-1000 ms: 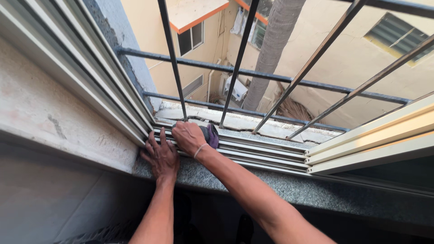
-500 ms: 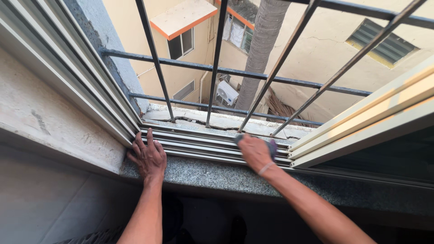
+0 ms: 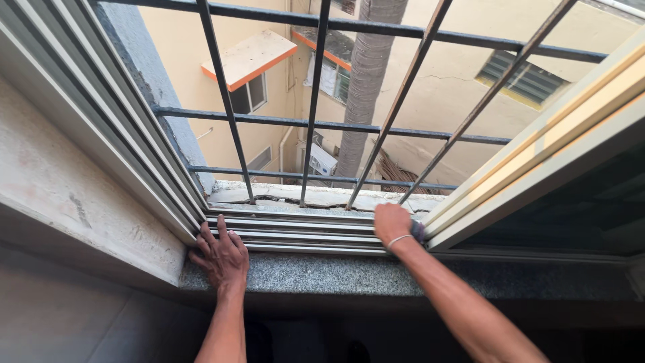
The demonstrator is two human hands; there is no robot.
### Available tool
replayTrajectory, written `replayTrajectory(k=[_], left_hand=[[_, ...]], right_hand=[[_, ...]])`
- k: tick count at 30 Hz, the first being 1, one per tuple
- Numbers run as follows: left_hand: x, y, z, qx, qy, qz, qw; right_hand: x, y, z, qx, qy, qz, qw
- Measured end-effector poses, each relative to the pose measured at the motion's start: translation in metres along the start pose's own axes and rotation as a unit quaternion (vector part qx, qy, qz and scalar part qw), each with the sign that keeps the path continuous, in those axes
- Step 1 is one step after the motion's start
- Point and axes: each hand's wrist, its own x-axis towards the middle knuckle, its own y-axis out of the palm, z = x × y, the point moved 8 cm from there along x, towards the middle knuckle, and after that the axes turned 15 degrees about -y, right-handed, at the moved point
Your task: The person wipes the window frame and sill with a dark cloth. They clean the bottom track, side jambs, and top header of the window frame in a bathroom area with a wash basin nearby.
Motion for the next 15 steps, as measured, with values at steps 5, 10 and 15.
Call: replayTrajectory(k=[5,10,15], left_hand=[[0.001,0.0,-0.001,-0.002,0.009,-0.008,1.0],[-0.002,-0.004,0.002,-0.011,0.009,0.003,1.0],[0.003,-0.004,0.001,-0.004,0.009,0.002,1.0]], right_hand=[[0.006,-0.011,0.086,0.034,-0.073,-0.049,0.996],[-0.003,-0.008,0.071,0.019,-0.084,-0.052,0.995],[-0.027,0.003,-0.03,-0.021,0.023,0.024,0.999]])
